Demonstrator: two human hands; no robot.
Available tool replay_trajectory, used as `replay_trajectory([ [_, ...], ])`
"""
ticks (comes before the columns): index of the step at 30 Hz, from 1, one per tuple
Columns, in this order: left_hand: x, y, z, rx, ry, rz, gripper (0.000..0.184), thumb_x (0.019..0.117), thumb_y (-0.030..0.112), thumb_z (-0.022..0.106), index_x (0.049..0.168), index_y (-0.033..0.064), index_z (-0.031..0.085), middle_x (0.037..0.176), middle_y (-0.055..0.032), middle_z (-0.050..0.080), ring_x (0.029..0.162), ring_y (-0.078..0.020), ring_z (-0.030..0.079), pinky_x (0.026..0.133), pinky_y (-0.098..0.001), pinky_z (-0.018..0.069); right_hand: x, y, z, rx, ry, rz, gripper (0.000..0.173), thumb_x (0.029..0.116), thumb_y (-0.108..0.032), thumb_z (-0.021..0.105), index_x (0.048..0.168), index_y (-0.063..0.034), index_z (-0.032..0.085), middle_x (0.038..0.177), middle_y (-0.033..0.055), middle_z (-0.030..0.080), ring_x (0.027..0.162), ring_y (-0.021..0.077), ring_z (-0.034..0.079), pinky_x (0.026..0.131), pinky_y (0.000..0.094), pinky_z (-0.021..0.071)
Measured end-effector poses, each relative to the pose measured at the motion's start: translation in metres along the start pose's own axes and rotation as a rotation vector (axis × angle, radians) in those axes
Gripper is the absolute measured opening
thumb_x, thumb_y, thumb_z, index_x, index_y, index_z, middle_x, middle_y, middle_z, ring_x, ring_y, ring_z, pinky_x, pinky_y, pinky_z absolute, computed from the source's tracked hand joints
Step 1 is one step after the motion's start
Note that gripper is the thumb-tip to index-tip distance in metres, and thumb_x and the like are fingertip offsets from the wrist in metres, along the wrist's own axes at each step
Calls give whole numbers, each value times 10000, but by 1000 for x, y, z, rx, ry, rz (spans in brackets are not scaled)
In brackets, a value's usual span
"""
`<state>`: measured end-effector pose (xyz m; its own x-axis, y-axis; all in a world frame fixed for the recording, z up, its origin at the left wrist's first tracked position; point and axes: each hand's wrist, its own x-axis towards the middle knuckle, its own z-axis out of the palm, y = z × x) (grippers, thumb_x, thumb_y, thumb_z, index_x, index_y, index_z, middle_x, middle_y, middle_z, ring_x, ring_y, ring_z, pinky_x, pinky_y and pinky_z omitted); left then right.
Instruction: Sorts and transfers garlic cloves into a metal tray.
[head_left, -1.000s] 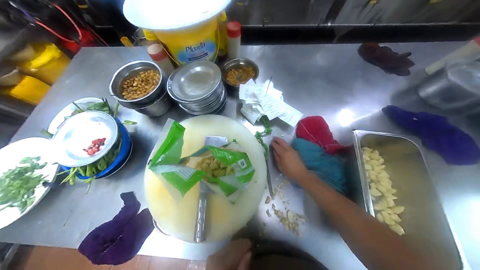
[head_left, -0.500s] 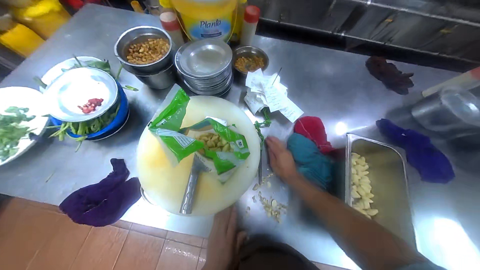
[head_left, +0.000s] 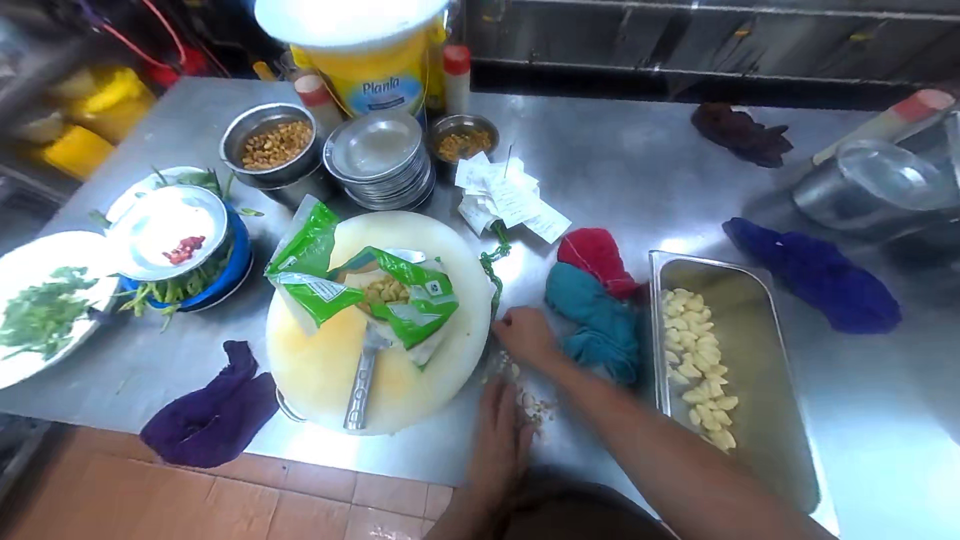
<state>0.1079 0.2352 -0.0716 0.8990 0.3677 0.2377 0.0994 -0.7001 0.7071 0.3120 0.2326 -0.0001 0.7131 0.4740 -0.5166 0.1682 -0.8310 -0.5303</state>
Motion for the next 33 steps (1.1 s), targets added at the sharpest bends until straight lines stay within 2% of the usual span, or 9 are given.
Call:
replay_trajectory([
  [5,1,1,4,79,28,-14,570,971,361,650,1360,-51,592,1410,-295,555,1295,-365,594,1056,-414,529,17,-5,-3,-42,-10,60,414,972,-402,666,827,-14,682,834,183,671,810,351,678,702,558,538],
  [11,-1,-4,0,-9,130,65,503,982,307,641,1305,-78,612,1353,-307,589,1286,-334,605,1073,-377,514,32,-2,-26,82,-136,69,398,930,-358,732,843,26,670,838,191,649,793,335,640,723,554,508],
  [14,-1,-4,-4,-15,164,152,384,989,247,620,1231,-48,661,1271,-252,652,1236,-295,637,1063,-364,523,33,0,-55,278,-214,81,354,981,-351,630,773,-69,579,595,23,467,478,135,432,474,321,389],
  [16,9,1,-7,13,141,187,337,966,211,635,1200,-27,684,1246,-218,673,1204,-284,654,1043,-368,539,36,-3,-81,256,-275,34,389,1011,-360,567,730,-91,570,554,-6,426,439,100,368,440,280,324],
  [20,58,21,-9,99,-97,-16,491,963,213,661,1352,-81,598,1416,-281,568,1288,-375,603,1065,-440,519,66,-5,-110,-234,-281,-170,382,1031,-287,583,861,42,674,869,209,644,837,348,629,757,566,481],
  [23,108,36,-8,200,-362,-254,671,1018,346,600,1504,-81,424,1589,-291,362,1455,-374,430,1179,-422,397,82,5,-110,-425,-129,-278,275,978,-227,660,1079,29,654,1079,250,660,1041,434,650,846,642,509],
  [26,146,41,-7,278,-451,-350,820,1017,466,587,1555,-85,306,1631,-325,231,1521,-403,292,1221,-462,323,63,7,-108,-318,224,-419,390,1021,-283,644,1272,14,612,1183,255,629,1067,437,658,858,608,546],
  [30,145,31,13,360,-425,-291,770,996,455,622,1499,-89,412,1585,-360,296,1497,-479,288,1215,-537,308,17,23,-57,-48,480,-576,408,1055,-311,565,1298,10,632,1165,235,640,1014,386,680,836,537,579],
  [33,118,40,5,226,-515,-207,558,1018,330,584,1451,-16,524,1557,-256,418,1446,-370,426,1176,-485,393,-11,44,-18,128,528,-506,345,1066,-259,538,1264,-1,652,1138,207,643,979,332,674,853,494,584],
])
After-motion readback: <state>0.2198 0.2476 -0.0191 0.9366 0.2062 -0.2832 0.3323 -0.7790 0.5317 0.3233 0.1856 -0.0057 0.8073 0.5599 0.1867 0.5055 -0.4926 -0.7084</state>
